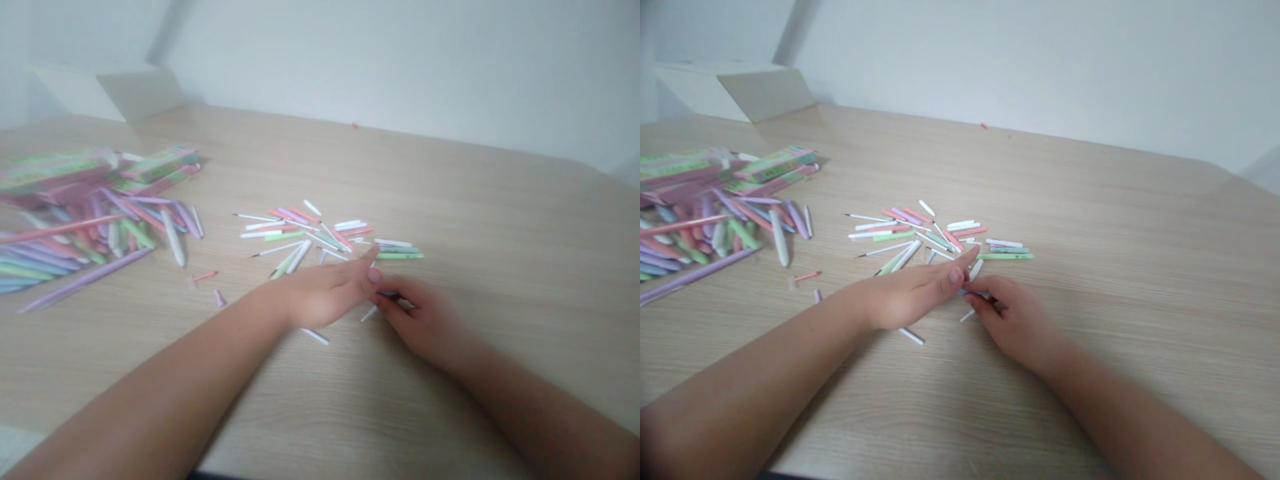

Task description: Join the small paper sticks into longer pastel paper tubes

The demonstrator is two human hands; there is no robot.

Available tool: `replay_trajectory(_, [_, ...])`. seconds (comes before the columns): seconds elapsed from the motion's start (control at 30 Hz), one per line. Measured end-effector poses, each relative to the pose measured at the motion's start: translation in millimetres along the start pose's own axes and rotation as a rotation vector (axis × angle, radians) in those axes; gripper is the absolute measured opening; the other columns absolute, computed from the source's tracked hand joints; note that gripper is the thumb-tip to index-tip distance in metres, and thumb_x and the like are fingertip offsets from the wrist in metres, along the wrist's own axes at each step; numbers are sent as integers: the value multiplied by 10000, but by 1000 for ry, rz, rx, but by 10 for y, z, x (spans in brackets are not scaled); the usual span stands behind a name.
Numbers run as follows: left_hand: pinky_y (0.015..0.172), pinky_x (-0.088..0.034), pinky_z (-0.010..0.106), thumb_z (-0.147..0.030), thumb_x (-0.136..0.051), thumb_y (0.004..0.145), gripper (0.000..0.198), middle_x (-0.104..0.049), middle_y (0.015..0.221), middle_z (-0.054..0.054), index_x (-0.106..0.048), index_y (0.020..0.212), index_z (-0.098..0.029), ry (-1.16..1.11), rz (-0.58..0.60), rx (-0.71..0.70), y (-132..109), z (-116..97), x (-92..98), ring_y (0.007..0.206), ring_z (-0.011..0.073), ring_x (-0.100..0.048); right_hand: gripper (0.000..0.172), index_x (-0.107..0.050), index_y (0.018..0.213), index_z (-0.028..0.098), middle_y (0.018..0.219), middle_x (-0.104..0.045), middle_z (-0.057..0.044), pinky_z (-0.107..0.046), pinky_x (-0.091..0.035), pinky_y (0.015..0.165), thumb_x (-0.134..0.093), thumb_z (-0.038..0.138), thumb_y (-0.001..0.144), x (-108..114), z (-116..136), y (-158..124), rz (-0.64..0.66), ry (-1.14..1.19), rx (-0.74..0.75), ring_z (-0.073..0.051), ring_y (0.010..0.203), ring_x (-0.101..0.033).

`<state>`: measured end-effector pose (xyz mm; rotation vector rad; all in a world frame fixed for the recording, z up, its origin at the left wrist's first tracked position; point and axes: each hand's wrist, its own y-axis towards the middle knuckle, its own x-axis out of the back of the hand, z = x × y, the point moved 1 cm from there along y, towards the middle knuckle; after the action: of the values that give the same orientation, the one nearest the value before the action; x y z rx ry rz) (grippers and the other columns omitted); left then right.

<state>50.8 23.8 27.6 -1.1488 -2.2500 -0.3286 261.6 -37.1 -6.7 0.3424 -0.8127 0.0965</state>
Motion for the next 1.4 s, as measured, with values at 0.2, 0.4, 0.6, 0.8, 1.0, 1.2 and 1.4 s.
replay_trajectory(0.2, [1233, -230, 427, -730, -91, 975, 850, -224, 1684, 95, -122, 1646, -211, 7, 35, 27, 3, -8, -7, 1551, 293, -240, 208, -744, 1130, 316, 1102, -774, -19, -426, -560, 915, -616, 315, 966, -3, -8, 11, 99, 55, 7, -239, 997, -713])
replay_trajectory(0.4, [1266, -172, 429, -733, -111, 973, 852, -112, 1700, 64, -37, 1650, -220, 82, 43, 43, -5, -60, -45, 1566, 289, -186, 225, -750, 1080, 288, 969, -775, -32, -406, -563, 802, -553, 365, 1002, -7, 22, 32, 138, 46, -44, -254, 899, -708])
replay_trajectory(0.6, [1258, -210, 437, -747, -142, 967, 867, -141, 1694, 70, -43, 1650, -222, 114, 20, 58, -13, -112, -46, 1554, 287, -230, 244, -710, 1012, 255, 925, -755, -39, -380, -555, 769, -514, 401, 1016, 0, 25, 39, 155, 26, -39, -253, 894, -697])
replay_trajectory(0.8, [1251, -221, 451, -752, -131, 963, 864, -157, 1693, 78, -94, 1647, -225, 83, -6, 45, -6, -84, -50, 1551, 288, -242, 199, -632, 1165, 258, 1123, -721, -71, -378, -534, 860, -583, 309, 980, 86, -10, 25, 143, -105, 150, -246, 991, -674])
replay_trajectory(1.0, [1215, -271, 521, -714, -212, 983, 825, -211, 1683, 139, -91, 1642, -233, 126, 1, 18, -6, -87, -102, 1524, 347, -296, 198, -666, 961, 231, 951, -737, -74, -357, -516, 794, -488, 300, 1012, 85, -4, 18, 202, -192, 109, -242, 886, -682])
replay_trajectory(1.2, [1120, -418, 453, -516, -406, 1002, 618, -476, 1529, 162, -332, 1529, -201, 65, -154, -93, 32, -44, -66, 1377, 296, -504, 311, -621, 839, 225, 760, -691, -27, -317, -453, 627, -427, 378, 1028, 76, -64, 91, 104, -131, -67, -206, 697, -630])
replay_trajectory(1.4, [948, -525, 369, -149, -584, 792, 495, -636, 1261, 99, -483, 1272, -221, 86, -213, -214, 88, 79, -43, 1130, 230, -635, 371, -566, 752, 233, 632, -588, 11, -303, -412, 557, -409, 424, 1028, 122, -93, 106, 27, -96, -158, -178, 586, -548])
